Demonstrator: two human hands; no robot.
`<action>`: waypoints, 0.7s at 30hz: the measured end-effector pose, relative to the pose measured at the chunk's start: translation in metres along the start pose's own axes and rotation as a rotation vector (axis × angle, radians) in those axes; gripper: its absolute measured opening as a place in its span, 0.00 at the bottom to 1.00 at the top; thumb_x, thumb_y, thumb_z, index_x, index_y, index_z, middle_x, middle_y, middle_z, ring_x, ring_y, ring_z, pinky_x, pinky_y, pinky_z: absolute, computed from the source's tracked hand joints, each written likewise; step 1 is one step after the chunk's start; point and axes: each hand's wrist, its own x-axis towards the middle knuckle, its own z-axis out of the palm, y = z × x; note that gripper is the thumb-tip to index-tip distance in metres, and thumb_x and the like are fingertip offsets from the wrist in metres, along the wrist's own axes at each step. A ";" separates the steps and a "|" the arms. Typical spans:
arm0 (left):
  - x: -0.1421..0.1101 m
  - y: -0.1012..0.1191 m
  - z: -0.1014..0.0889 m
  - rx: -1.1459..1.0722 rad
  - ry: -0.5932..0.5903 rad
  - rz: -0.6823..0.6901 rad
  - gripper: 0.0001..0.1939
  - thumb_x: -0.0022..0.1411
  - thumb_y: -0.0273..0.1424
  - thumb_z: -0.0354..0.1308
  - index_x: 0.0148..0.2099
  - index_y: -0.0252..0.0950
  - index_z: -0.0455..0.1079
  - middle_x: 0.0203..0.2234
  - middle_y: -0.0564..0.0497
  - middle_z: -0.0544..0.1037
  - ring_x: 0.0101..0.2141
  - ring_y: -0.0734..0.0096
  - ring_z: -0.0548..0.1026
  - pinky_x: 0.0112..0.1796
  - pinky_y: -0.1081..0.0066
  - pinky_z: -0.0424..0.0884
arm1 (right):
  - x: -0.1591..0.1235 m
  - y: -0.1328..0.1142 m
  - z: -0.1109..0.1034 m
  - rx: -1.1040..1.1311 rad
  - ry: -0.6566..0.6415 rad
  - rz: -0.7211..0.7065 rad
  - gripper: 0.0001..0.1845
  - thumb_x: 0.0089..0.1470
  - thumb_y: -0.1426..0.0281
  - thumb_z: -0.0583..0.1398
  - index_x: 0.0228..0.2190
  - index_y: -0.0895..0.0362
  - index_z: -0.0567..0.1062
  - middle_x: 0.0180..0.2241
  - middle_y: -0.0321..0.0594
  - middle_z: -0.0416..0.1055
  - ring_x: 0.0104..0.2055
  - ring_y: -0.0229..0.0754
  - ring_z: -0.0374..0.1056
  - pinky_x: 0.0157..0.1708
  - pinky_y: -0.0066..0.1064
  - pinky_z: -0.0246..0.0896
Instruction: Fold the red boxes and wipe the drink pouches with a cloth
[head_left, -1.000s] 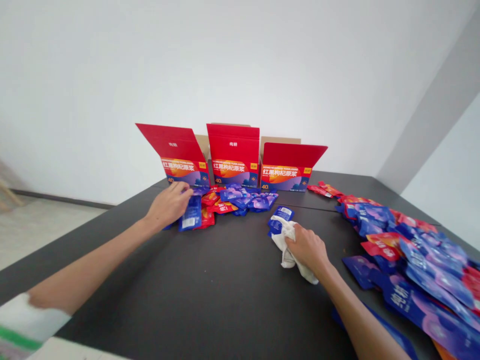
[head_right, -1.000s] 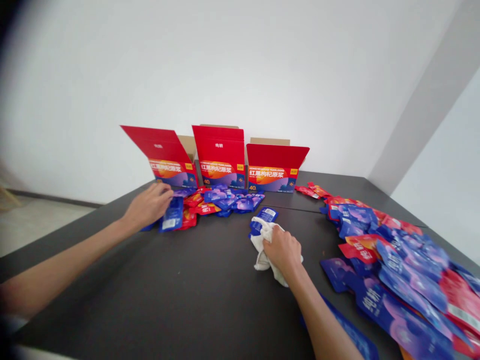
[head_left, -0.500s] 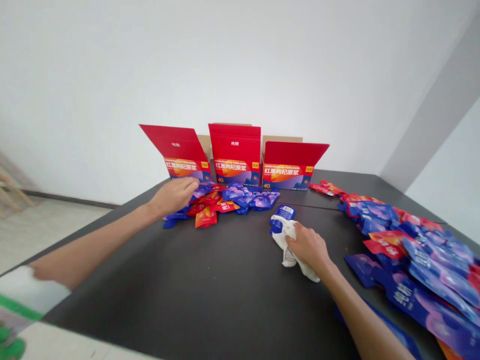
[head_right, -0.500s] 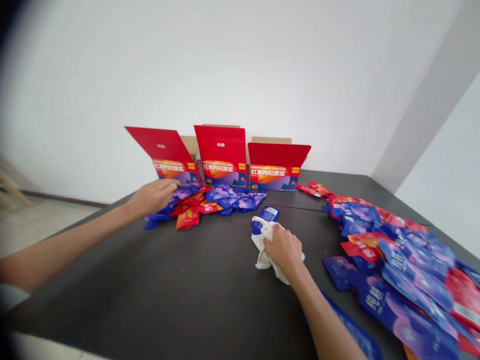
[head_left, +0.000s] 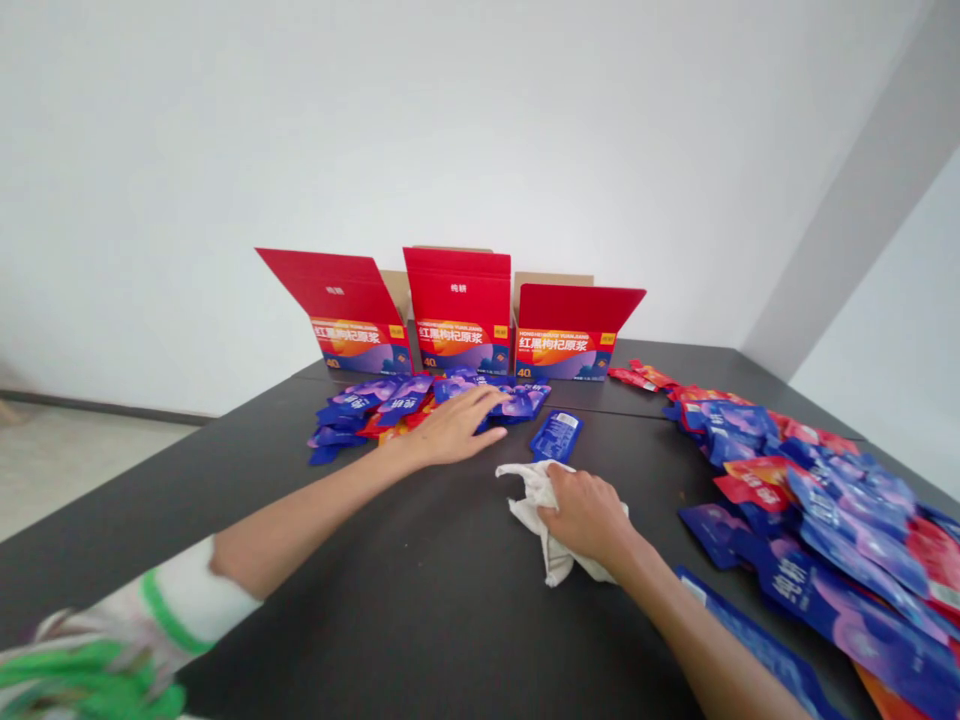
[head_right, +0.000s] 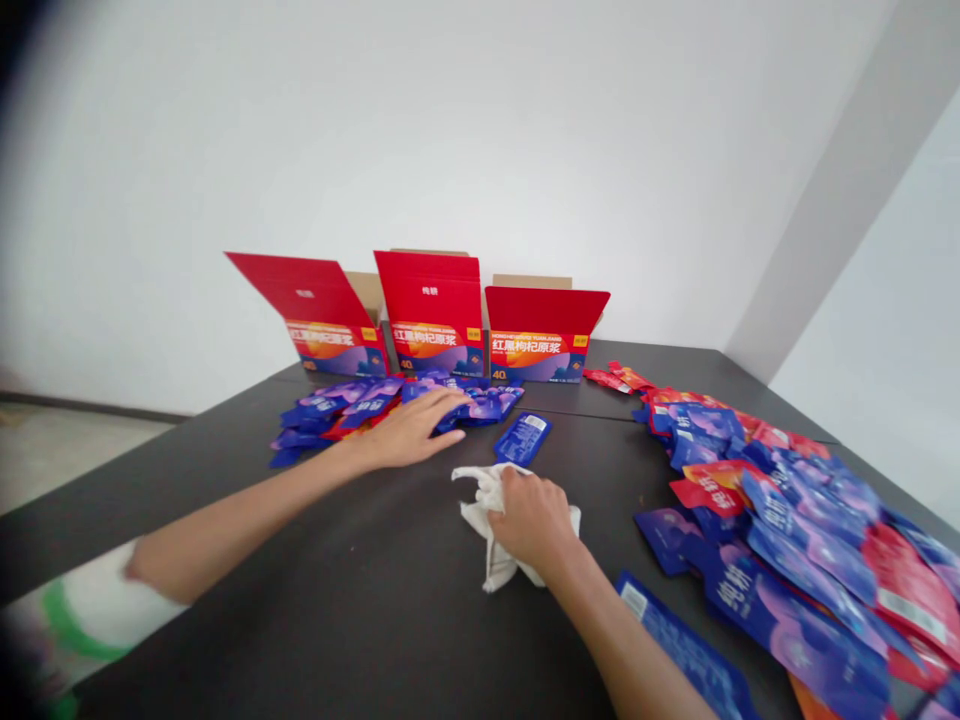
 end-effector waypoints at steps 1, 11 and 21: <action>0.012 0.010 0.011 -0.041 -0.056 0.051 0.27 0.61 0.43 0.48 0.61 0.40 0.52 0.57 0.45 0.59 0.57 0.63 0.58 0.55 0.64 0.55 | -0.001 -0.001 -0.001 0.000 -0.013 -0.014 0.18 0.49 0.63 0.53 0.42 0.56 0.67 0.36 0.47 0.73 0.39 0.51 0.70 0.35 0.35 0.58; 0.056 0.029 0.077 -0.058 -0.281 0.108 0.33 0.58 0.48 0.51 0.62 0.41 0.52 0.60 0.44 0.55 0.58 0.57 0.56 0.55 0.62 0.55 | -0.001 0.008 -0.001 0.022 -0.078 -0.077 0.19 0.49 0.63 0.52 0.43 0.57 0.66 0.36 0.47 0.72 0.39 0.51 0.69 0.34 0.34 0.55; 0.047 0.048 0.075 0.169 -0.194 -0.028 0.14 0.64 0.34 0.45 0.47 0.34 0.65 0.38 0.43 0.75 0.39 0.62 0.74 0.39 0.66 0.69 | 0.000 0.012 0.002 0.035 -0.080 -0.092 0.18 0.50 0.61 0.52 0.42 0.55 0.66 0.37 0.46 0.72 0.39 0.50 0.68 0.33 0.32 0.52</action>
